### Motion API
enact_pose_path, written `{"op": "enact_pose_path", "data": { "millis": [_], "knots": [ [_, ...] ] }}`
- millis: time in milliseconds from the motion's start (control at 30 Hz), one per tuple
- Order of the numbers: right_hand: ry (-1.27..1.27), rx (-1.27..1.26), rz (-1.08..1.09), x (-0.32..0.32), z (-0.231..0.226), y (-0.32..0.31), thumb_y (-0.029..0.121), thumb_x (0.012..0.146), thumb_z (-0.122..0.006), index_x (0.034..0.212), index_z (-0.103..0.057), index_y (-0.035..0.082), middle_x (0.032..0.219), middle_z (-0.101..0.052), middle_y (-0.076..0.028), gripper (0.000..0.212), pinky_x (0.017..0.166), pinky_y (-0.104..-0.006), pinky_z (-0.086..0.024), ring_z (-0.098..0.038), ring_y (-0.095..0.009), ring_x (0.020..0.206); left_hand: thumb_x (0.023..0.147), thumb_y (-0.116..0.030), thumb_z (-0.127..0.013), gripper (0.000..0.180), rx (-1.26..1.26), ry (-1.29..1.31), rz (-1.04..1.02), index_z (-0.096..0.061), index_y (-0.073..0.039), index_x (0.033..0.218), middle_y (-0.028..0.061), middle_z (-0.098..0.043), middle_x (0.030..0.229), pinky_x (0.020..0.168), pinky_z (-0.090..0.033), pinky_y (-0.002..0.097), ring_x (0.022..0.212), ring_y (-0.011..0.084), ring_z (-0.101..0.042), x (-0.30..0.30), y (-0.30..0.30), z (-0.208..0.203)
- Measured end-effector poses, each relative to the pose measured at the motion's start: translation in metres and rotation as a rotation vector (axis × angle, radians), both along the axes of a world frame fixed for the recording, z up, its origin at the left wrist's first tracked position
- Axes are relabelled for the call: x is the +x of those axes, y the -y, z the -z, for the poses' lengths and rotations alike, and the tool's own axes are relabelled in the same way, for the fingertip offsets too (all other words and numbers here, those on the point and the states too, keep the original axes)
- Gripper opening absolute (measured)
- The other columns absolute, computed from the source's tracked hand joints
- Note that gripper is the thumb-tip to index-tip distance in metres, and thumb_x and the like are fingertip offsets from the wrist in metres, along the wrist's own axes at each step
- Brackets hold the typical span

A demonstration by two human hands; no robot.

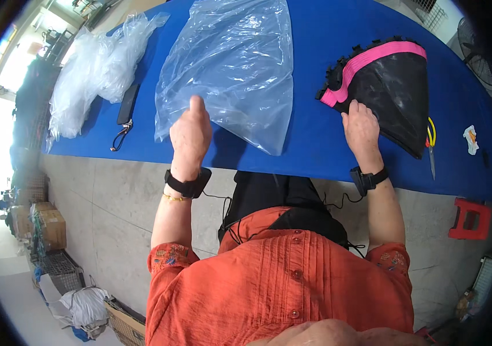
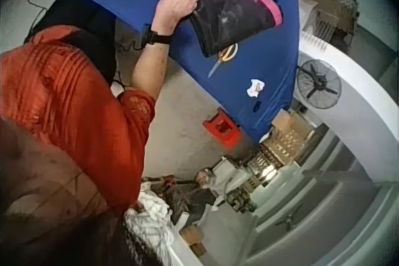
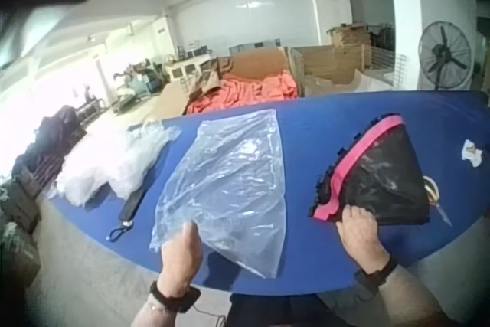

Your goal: Folding a black and pink fabric product and placing it into a clear plastic bag.

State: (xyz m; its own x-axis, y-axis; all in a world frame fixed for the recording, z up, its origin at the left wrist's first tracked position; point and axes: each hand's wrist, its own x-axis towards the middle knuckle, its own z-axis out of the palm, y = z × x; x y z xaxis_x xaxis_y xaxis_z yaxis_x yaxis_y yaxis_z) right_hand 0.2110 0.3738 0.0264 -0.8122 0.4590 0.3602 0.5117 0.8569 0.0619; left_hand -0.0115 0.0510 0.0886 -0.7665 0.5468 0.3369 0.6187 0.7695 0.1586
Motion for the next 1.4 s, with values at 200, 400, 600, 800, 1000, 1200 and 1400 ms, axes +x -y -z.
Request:
{"op": "enact_pose_path", "data": {
  "millis": [200, 400, 600, 800, 1000, 1200, 1400],
  "knots": [
    [-0.013, -0.010, -0.002, 0.000, 0.001, 0.001, 0.024, 0.095, -0.069, 0.123, -0.060, -0.003, 0.104, -0.067, -0.018, 0.041, 0.086, -0.0432, -0.055, -0.067, -0.034, 0.098, 0.099, -0.004, -0.056, 0.024, 0.642, 0.189, 0.198, -0.047, -0.004, 0.121, 0.0299, -0.068, 0.095, 0.071, -0.056, 0.0511, 0.088, 0.0473, -0.070, -0.021, -0.013, 0.011],
    [-0.031, -0.008, -0.010, -0.001, 0.002, 0.001, 0.025, 0.094, -0.070, 0.124, -0.059, -0.003, 0.104, -0.067, -0.018, 0.042, 0.086, -0.0430, -0.055, -0.067, -0.034, 0.098, 0.091, -0.003, -0.062, 0.037, 0.236, 0.178, 0.006, -0.041, -0.003, 0.121, 0.0276, -0.066, 0.106, 0.079, -0.055, 0.0545, 0.095, 0.0490, -0.067, -0.028, 0.016, 0.042],
    [-0.014, 0.010, 0.008, 0.002, 0.002, -0.002, 0.025, 0.094, -0.070, 0.125, -0.059, -0.004, 0.105, -0.067, -0.018, 0.044, 0.086, -0.0430, -0.055, -0.067, -0.034, 0.098, 0.089, -0.009, -0.065, 0.011, 0.097, 0.098, 0.219, -0.061, -0.002, 0.096, 0.0178, -0.069, 0.103, 0.084, -0.054, 0.0494, 0.099, 0.0419, -0.065, -0.039, 0.024, 0.057],
    [-0.024, 0.009, 0.002, -0.002, 0.001, 0.001, 0.025, 0.094, -0.070, 0.125, -0.059, -0.004, 0.105, -0.067, -0.018, 0.044, 0.086, -0.0432, -0.055, -0.067, -0.034, 0.098, 0.084, -0.008, -0.062, 0.009, -0.076, -0.060, 0.281, -0.061, -0.003, 0.090, 0.0156, -0.068, 0.097, 0.083, -0.053, 0.0473, 0.095, 0.0391, -0.065, -0.054, 0.028, 0.059],
    [-0.047, 0.024, -0.015, 0.002, 0.004, -0.002, 0.027, 0.094, -0.070, 0.124, -0.059, -0.004, 0.104, -0.066, -0.018, 0.045, 0.086, -0.0438, -0.054, -0.067, -0.034, 0.098, 0.075, -0.001, -0.060, 0.003, 0.226, 0.474, 0.629, -0.058, -0.001, 0.077, 0.0168, -0.069, 0.118, 0.086, -0.054, 0.0405, 0.108, 0.0390, -0.064, -0.022, 0.041, -0.012],
    [-0.044, 0.057, 0.011, 0.001, 0.002, -0.004, 0.028, 0.091, -0.072, 0.123, -0.060, -0.004, 0.104, -0.067, -0.017, 0.046, 0.084, -0.0436, -0.055, -0.067, -0.033, 0.096, 0.092, -0.028, -0.072, 0.032, -0.211, 0.329, 0.314, -0.062, -0.001, 0.079, 0.0240, -0.065, 0.075, 0.064, -0.049, 0.0517, 0.073, 0.0462, -0.065, 0.029, 0.036, -0.024],
    [0.019, 0.001, 0.095, -0.003, -0.001, -0.001, 0.028, 0.089, -0.073, 0.121, -0.063, -0.002, 0.102, -0.069, -0.016, 0.044, 0.084, -0.0424, -0.056, -0.068, -0.032, 0.097, 0.094, -0.012, -0.071, 0.011, 0.212, 0.489, 0.571, -0.065, -0.003, 0.094, 0.0163, -0.067, 0.086, 0.062, -0.055, 0.0420, 0.069, 0.0364, -0.068, 0.120, -0.026, -0.027]
  ]
}}
